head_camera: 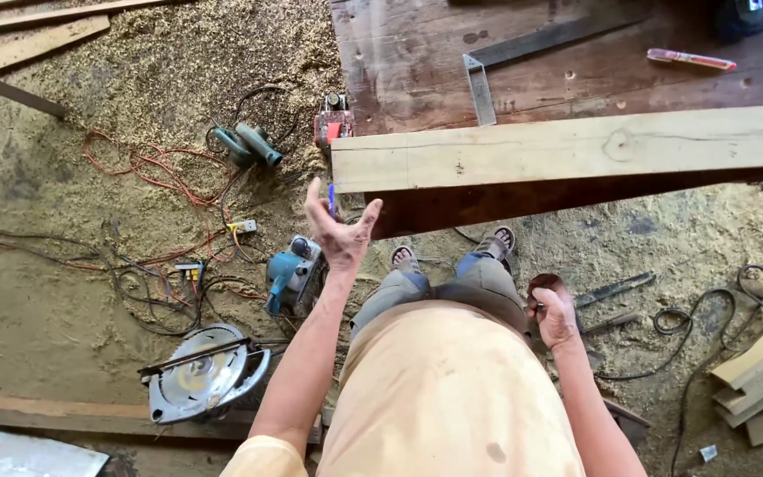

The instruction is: Measuring and marking wooden boards using a square and a pen in a workshop

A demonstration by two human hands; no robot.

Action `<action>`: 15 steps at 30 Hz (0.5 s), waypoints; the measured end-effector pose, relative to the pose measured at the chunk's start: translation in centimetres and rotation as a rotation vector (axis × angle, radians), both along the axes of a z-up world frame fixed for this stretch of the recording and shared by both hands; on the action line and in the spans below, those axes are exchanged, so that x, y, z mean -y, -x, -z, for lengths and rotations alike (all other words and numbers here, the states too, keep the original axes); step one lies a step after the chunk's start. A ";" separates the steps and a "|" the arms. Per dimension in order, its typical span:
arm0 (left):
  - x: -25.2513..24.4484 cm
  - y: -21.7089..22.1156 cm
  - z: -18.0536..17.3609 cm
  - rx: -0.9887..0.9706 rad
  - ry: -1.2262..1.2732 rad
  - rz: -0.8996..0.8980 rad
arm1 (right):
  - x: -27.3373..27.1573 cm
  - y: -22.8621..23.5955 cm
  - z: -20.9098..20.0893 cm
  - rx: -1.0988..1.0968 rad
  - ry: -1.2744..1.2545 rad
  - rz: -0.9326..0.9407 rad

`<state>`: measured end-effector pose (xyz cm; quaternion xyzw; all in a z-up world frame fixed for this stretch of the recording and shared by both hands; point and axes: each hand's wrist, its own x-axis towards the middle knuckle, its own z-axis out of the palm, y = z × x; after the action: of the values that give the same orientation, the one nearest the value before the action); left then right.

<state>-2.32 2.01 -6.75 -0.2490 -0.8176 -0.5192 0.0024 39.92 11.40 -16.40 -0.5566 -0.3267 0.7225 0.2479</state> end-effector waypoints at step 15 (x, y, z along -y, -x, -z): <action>-2.3 -7.7 0.0 0.567 0.011 -0.144 | 3.8 -2.7 3.7 0.338 -0.058 0.116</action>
<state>5.40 4.34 -6.73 -0.0353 -0.8040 -0.5620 -0.1910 42.64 7.58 -20.06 -0.6809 -0.3515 0.5932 0.2466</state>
